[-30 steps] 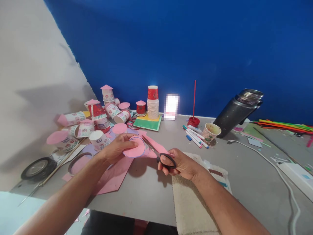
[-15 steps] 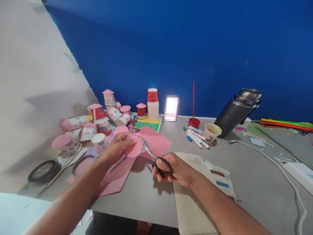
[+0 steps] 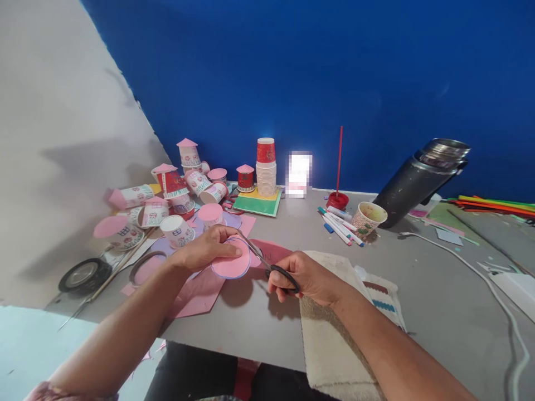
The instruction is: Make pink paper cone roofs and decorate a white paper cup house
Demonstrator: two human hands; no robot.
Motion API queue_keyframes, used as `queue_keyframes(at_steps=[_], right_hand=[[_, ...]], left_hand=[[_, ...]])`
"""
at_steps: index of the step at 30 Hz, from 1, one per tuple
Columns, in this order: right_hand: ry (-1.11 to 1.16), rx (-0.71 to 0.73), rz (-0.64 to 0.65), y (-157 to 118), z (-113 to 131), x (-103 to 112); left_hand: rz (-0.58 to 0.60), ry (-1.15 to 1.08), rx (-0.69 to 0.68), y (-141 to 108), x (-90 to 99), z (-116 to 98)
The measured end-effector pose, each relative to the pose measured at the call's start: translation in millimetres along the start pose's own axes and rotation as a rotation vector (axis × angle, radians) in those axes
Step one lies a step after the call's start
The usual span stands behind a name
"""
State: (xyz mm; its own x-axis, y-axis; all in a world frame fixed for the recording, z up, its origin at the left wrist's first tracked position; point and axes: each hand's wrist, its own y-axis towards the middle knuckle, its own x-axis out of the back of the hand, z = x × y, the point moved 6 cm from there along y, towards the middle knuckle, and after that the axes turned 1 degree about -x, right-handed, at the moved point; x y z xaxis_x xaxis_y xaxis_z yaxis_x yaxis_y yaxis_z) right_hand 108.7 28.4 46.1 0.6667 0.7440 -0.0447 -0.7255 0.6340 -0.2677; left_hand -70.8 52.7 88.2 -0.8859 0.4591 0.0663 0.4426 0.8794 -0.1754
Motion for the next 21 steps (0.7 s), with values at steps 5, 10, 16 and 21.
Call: queue_keyframes(at_steps=[5,10,16,21], right_hand=[[-0.001,-0.017,0.010,-0.7,-1.3,1.5],[-0.022,-0.024,-0.008,-0.7,-1.4,3.2],[-0.052,-0.042,-0.028,-0.7,-1.9,4.5],[-0.054,-0.048,-0.029,-0.8,-2.0,4.2]], left_hand=[[0.026,-0.004,0.025,0.2,1.3,4.9],[0.016,0.000,0.031,0.6,1.6,5.5],[-0.007,0.051,0.032,1.5,3.0,5.7],[-0.001,0.052,0.022,1.7,2.7,5.5]])
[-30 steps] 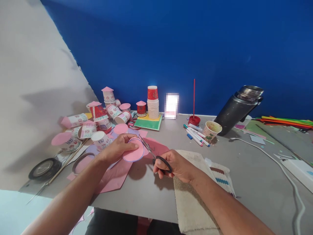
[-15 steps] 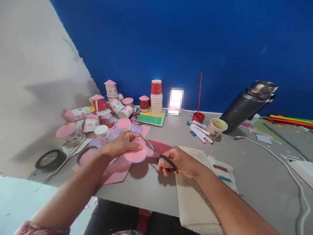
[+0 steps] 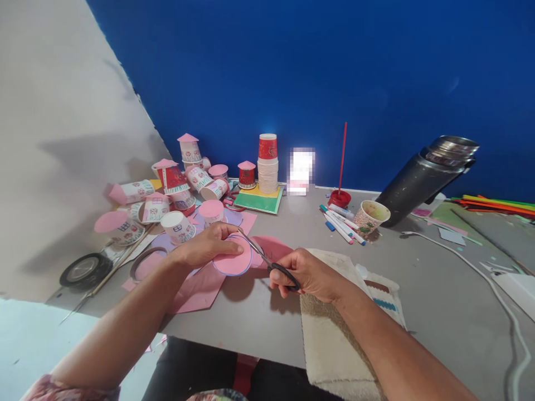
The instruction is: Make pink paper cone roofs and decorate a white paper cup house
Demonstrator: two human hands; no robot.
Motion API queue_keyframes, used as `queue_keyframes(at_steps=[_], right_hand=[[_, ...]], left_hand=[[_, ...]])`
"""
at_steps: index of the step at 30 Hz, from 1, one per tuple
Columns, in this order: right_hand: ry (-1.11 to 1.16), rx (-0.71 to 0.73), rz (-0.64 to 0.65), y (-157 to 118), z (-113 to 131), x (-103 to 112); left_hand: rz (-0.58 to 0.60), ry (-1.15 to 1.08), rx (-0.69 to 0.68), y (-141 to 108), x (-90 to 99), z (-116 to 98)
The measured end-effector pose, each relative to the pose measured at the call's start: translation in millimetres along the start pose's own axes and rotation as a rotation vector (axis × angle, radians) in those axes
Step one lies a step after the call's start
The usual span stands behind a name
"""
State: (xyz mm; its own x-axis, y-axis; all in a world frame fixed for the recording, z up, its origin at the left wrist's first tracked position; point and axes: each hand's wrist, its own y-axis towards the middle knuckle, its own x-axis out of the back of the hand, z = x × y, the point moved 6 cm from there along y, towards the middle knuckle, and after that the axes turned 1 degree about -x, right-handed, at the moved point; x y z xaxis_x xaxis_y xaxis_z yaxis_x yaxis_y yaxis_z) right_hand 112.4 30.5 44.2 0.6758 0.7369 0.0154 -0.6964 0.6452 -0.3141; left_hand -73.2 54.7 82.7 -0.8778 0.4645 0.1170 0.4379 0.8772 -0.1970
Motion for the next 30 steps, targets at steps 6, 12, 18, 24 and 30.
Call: queue_keyframes(at_steps=[6,12,18,24,30], right_hand=[[0.026,-0.016,-0.021,-0.7,2.5,-0.3],[0.038,-0.015,-0.006,-0.1,0.9,-0.1],[0.043,-0.018,-0.031,0.0,0.0,2.4],[0.073,-0.002,-0.070,0.9,1.8,6.8],[0.081,0.000,-0.078,0.8,2.5,7.1]], left_hand=[[-0.010,-0.009,0.004,-2.7,-1.1,-3.5],[0.037,0.035,-0.008,-2.6,0.6,-3.0],[0.038,0.043,-0.018,-3.8,3.8,-4.1],[-0.114,0.002,-0.060,-4.4,11.8,-2.3],[-0.152,-0.038,-0.072,-1.9,12.3,-0.5]])
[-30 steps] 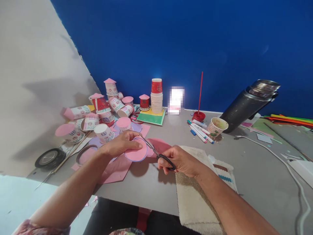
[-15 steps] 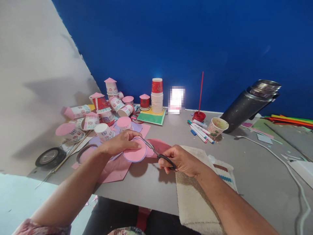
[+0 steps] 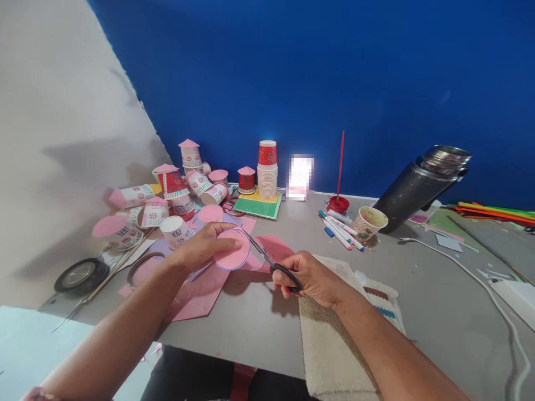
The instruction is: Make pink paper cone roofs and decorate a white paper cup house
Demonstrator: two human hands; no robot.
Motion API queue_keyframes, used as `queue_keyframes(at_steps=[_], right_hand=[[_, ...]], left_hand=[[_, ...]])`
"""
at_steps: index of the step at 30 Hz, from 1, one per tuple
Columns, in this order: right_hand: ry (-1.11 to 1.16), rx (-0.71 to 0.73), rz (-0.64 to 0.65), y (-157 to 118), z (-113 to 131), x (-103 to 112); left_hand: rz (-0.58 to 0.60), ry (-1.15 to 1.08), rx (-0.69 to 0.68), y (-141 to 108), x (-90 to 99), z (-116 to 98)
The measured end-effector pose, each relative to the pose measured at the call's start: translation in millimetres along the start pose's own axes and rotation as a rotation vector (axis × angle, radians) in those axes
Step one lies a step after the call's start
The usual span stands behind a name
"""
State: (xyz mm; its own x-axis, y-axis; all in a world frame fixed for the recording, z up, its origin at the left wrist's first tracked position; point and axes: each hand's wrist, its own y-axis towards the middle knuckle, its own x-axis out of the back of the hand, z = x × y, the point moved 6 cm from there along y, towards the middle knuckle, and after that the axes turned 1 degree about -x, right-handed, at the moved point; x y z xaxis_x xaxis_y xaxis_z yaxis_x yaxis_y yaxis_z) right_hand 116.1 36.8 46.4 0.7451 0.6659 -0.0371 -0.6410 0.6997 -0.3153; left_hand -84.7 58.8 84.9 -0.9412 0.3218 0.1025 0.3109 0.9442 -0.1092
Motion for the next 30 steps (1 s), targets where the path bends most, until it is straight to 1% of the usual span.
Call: queue_keyframes(at_steps=[9,18,30], right_hand=[[0.026,-0.002,0.023,0.3,-1.7,-2.6],[0.011,-0.005,0.032,0.4,-4.4,-2.0],[-0.002,-0.004,0.040,-0.8,-4.3,-2.5]], left_hand=[[0.032,-0.080,0.030,-0.7,-9.3,-4.5],[0.024,-0.077,0.045,1.3,-9.5,1.1],[0.093,-0.006,0.055,-2.3,-6.2,-2.3]])
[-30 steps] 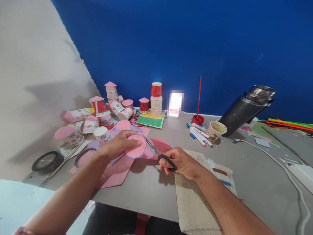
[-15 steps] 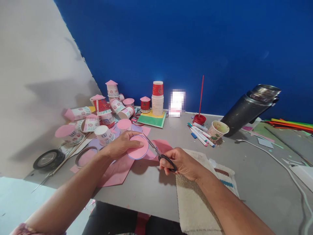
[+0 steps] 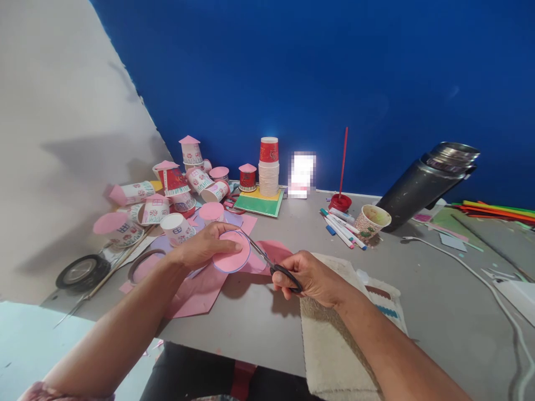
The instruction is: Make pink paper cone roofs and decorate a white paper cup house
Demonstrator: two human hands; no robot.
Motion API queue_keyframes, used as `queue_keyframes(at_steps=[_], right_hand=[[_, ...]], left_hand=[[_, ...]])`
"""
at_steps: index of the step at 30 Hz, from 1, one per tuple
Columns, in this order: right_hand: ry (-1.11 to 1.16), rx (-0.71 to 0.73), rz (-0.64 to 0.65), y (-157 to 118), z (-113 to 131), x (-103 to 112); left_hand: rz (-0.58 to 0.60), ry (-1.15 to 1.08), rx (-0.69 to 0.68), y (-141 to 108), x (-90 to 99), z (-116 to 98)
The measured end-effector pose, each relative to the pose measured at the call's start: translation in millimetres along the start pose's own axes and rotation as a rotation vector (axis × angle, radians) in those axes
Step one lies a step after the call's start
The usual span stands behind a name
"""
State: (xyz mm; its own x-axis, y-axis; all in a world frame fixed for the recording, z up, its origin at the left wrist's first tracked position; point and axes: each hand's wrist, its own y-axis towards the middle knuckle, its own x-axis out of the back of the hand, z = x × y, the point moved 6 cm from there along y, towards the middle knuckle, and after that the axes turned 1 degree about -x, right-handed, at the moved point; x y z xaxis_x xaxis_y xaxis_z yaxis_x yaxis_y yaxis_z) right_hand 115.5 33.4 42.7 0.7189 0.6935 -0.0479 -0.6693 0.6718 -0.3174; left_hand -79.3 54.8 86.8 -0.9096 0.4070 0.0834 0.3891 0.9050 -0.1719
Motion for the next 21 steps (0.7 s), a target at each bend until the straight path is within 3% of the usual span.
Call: queue_keyframes(at_steps=[6,17,21], right_hand=[[-0.018,-0.009,0.000,-0.9,-0.5,0.2],[-0.024,-0.015,-0.004,-0.7,-0.9,2.3],[-0.039,-0.016,0.015,0.2,-0.6,0.1]], left_hand=[[0.041,0.006,-0.002,-0.1,2.1,2.1],[-0.023,0.030,-0.002,-1.0,8.1,-1.0],[0.016,0.039,0.007,-0.1,4.2,1.9]])
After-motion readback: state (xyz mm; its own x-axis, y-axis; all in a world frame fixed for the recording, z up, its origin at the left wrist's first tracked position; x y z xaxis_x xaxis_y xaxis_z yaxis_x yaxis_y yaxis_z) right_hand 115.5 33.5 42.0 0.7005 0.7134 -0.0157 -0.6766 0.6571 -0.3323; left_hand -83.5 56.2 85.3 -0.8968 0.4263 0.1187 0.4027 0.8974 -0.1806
